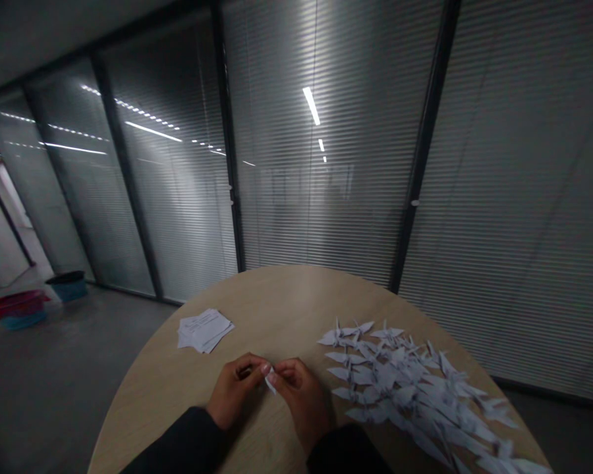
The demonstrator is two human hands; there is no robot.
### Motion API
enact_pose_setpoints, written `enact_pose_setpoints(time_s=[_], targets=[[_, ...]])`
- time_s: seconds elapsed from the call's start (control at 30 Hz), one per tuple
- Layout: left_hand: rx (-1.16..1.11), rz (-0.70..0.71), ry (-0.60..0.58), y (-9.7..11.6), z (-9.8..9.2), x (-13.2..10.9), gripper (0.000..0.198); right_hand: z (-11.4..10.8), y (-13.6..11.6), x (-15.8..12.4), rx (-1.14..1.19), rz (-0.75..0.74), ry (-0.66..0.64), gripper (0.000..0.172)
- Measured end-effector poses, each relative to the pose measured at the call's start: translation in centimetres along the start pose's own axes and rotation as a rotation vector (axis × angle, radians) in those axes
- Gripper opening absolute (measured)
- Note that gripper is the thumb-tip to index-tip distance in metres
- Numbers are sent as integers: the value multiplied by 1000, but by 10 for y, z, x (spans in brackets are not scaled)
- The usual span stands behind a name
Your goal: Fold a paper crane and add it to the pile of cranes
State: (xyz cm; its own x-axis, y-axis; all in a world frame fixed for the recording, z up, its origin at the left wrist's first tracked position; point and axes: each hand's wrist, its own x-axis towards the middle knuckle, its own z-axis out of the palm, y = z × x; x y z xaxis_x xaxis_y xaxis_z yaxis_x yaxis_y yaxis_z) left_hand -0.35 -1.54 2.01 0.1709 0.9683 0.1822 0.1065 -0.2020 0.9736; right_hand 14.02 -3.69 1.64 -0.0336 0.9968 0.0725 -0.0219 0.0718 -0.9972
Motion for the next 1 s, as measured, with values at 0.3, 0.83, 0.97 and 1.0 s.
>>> enact_pose_setpoints(time_s=[0.3,0.83,0.97,1.0], targets=[[54,27,30,2,0,-1,39,-1,10,0,-154,-45,-123,43],[120,77,52,5,0,-4,33,-3,11,1,-180,-15,-140,33],[137,73,45,7,0,-5,33,-2,7,1,-211,-9,-147,31],[141,74,45,7,0,-5,33,-2,5,0,-212,-5,-146,31]])
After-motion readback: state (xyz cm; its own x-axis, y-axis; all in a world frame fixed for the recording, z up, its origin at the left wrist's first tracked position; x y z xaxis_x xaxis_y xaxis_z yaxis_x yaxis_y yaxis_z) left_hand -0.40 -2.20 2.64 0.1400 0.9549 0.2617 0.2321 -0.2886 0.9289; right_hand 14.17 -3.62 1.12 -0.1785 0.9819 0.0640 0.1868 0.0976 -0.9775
